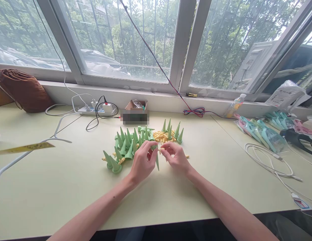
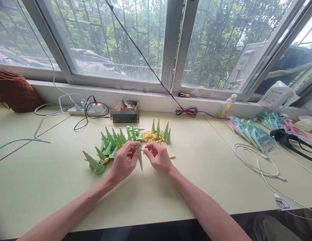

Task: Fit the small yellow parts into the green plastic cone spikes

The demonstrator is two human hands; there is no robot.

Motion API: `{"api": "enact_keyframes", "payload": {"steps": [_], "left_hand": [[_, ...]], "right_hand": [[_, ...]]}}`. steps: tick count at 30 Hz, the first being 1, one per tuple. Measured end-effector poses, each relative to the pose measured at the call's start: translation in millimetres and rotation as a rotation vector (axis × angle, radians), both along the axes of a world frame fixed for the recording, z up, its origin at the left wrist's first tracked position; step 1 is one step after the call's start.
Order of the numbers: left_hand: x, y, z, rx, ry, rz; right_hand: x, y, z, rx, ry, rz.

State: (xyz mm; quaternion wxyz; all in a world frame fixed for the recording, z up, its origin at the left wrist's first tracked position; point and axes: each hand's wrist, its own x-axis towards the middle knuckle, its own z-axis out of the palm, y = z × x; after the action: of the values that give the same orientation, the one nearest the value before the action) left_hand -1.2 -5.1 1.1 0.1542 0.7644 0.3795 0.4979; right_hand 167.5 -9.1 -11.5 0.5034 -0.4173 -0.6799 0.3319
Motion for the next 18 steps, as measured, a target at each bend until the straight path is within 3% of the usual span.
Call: {"api": "enact_keyframes", "payload": {"steps": [18], "left_hand": [[0.4, 0.0, -1.0, 0.0, 0.006, 0.007]], "right_hand": [[-0.2, -0.5, 1.8, -0.012, -0.004, 0.019]]}}
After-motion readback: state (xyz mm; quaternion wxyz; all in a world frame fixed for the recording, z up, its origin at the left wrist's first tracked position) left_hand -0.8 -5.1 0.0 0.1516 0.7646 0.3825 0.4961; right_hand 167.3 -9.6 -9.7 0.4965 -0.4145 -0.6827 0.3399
